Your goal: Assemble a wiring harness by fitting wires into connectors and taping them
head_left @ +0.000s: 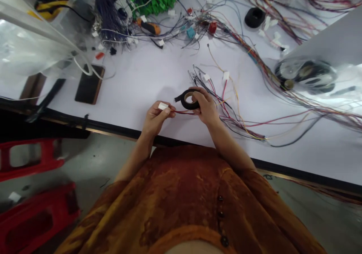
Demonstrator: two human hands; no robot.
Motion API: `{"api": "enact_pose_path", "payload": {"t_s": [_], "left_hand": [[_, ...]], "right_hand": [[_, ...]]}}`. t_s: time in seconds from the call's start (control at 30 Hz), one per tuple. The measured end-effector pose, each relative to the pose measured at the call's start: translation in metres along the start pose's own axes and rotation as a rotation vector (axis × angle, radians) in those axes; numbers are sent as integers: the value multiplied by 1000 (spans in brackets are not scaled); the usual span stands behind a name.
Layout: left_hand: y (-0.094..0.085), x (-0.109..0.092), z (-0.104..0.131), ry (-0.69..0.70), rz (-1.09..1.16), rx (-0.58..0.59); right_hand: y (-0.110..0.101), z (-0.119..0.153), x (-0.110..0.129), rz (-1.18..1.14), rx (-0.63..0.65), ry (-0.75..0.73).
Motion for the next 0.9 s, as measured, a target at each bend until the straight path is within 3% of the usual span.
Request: {"api": "enact_pose_path", "payload": {"t_s": [0.13,0.27,0.33,0.4,0.5,0.6,0.67,0.77,0.9], "left_hand": [[-8,-6,0,116,-125,-60],[-10,-12,-4,83,-178,-69],[-10,-13,-6,47,-186,-83],[-8,-13,-8,32,-164,-107],[-4,-12,-8,-7,-106,-131],[0,-12,-4,-54,-89,-164],[2,-15,3,-24,-116,-162],[7,-20,14,146,-241,-99],[12,-19,24,310,-421,-49]], "right_hand": [[8,-15,-8,61,118,59],[13,-11,-6,142,239,82],[15,3,-4,269,251,-15],[17,24,-5,480,252,-228],[23,56,-19,832,357,-489],[21,66,-30,942,447,-545],[16,57,-22,840,345,-566],[11,27,-7,657,173,-392],[20,-17,-2,470,228,73]]}}
Point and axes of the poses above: each hand's wrist, its own z-axis away from the middle knuckle, its own y-axis out of the palm, x = y × z, the point moved 3 cm from there along -z, towards the middle knuckle, and after that the axes turned 4 degrees about -y, right-handed, at the moved point
